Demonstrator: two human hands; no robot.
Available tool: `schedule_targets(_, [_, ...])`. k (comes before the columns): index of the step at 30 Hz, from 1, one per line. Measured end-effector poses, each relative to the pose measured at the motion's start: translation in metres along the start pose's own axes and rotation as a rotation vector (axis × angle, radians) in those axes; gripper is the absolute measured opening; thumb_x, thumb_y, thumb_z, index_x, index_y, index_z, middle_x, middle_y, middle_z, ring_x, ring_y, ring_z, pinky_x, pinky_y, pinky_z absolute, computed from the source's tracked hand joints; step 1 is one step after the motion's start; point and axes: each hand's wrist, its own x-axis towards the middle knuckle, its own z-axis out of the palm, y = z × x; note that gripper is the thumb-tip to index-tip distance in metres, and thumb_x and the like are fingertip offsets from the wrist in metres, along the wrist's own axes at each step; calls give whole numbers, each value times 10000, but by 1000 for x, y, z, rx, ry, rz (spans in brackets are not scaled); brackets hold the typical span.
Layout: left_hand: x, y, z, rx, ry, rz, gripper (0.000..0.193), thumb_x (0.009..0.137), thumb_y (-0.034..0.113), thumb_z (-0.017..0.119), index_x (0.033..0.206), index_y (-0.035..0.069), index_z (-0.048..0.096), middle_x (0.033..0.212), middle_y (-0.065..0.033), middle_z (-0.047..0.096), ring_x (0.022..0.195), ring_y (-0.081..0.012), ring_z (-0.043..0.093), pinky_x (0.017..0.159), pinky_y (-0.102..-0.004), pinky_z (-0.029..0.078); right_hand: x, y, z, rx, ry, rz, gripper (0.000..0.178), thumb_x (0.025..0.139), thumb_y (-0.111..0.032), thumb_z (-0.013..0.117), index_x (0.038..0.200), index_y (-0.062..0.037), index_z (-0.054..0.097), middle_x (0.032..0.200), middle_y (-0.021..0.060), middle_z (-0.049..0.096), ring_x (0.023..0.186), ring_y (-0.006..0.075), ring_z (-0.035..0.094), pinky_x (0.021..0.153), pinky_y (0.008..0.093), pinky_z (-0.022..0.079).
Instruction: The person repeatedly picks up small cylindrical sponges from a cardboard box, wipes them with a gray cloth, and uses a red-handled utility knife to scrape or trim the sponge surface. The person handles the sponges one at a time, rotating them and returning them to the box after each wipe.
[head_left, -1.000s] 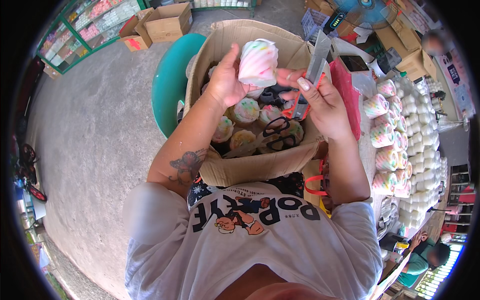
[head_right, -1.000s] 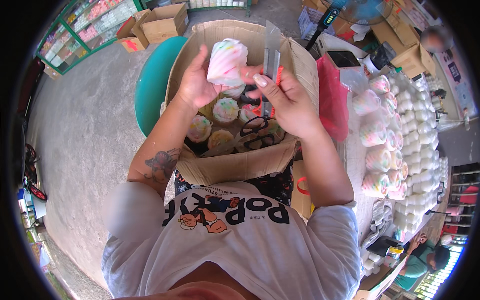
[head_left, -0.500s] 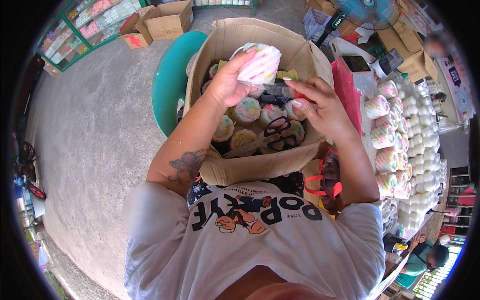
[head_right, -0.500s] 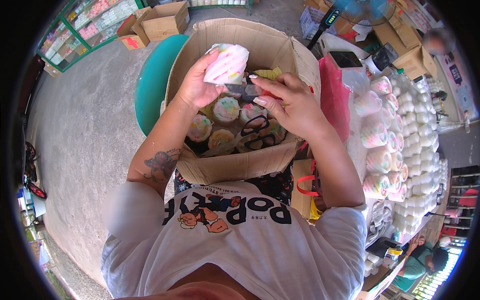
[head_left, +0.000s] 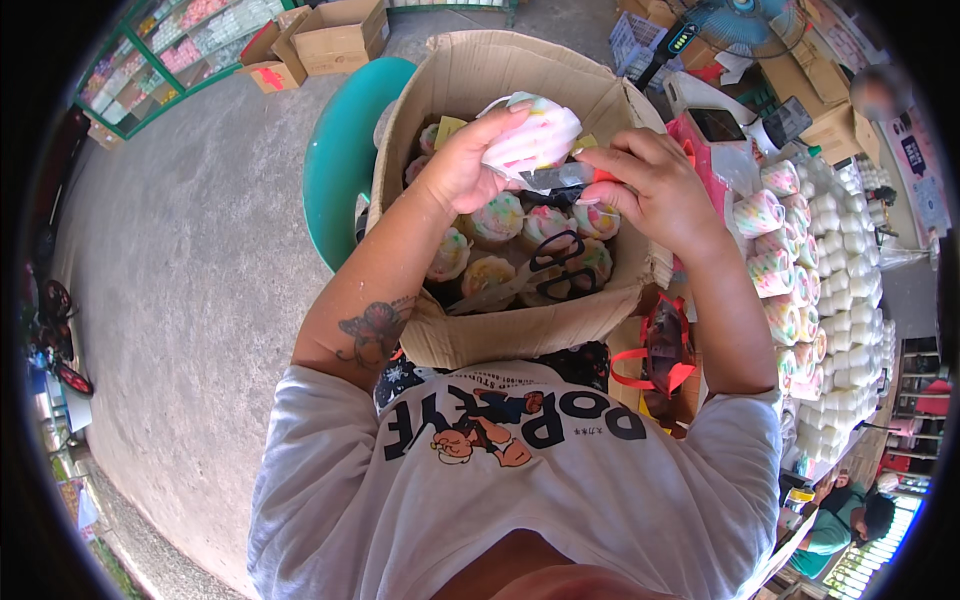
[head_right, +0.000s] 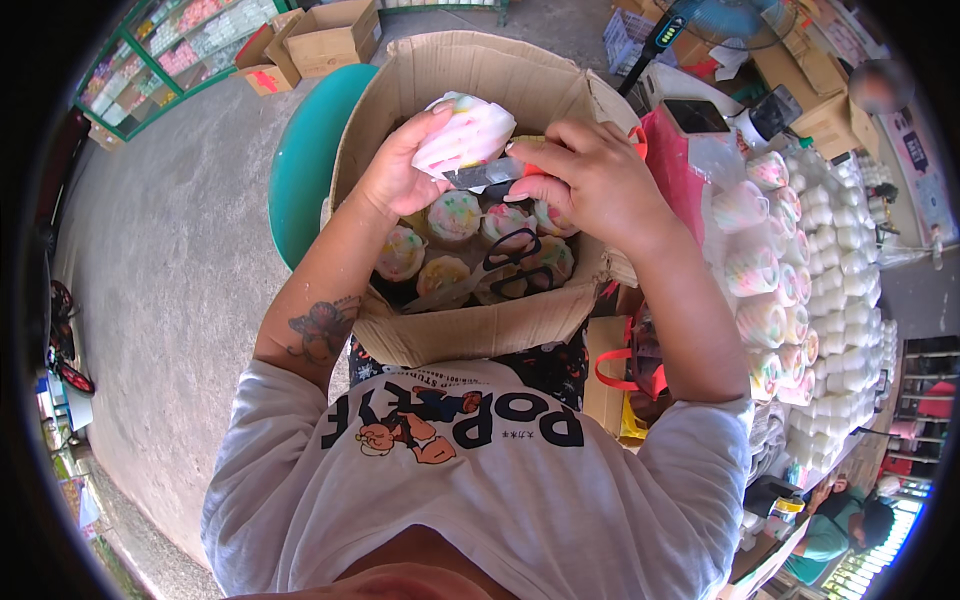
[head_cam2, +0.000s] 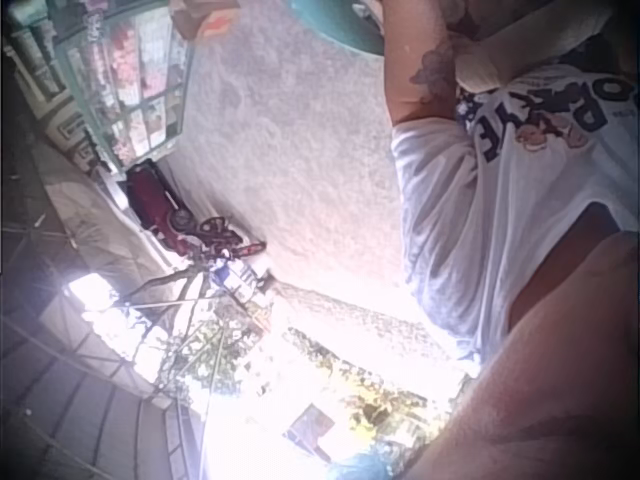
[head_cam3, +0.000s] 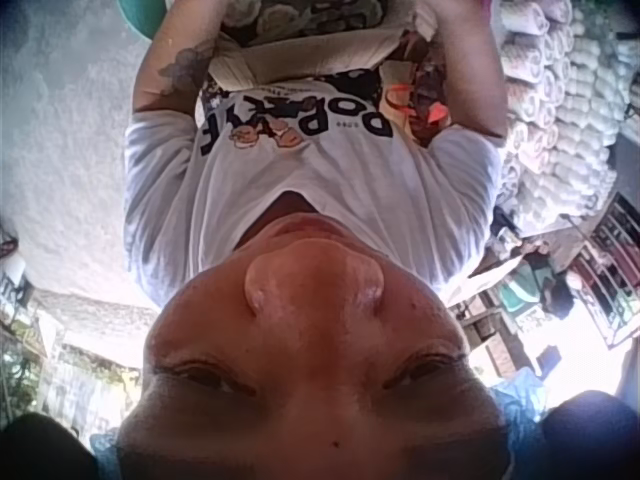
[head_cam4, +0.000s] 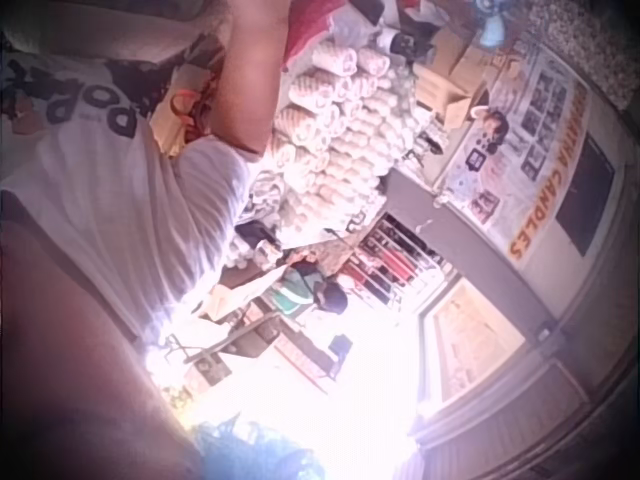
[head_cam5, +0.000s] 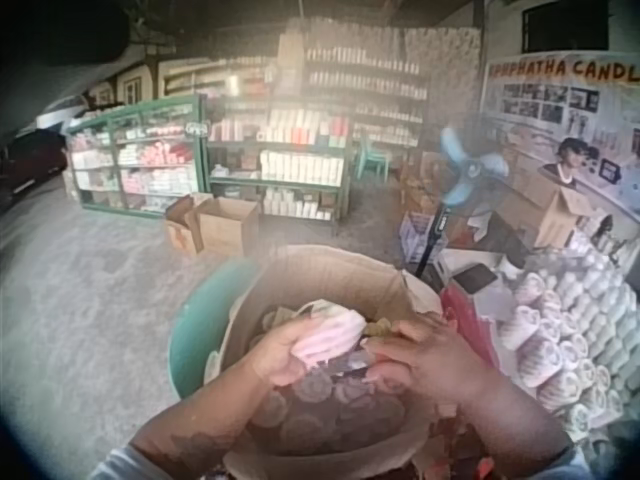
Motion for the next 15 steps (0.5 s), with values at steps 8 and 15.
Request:
schedule_targets(8, [0,1,-6,-28,-51,-14,521,887,403,552,1250,34,498,1167,-136,606,1035,-239,621,844,-395,521,-4,0,-10,85,71,42,367,674,-287,760,1012,-168,680,855,19,580,842,223,558,769,359,416])
schedule_targets(15, [1,-2,-5,-1,-27,0,513,882,398,560,1246,40,505,1168,-130,608,1061,-236,604,889,-405,493,-3,-13,3,170,125,72,388,682,-288,764,1017,-134,644,868,51,607,830,262,594,721,389,466])
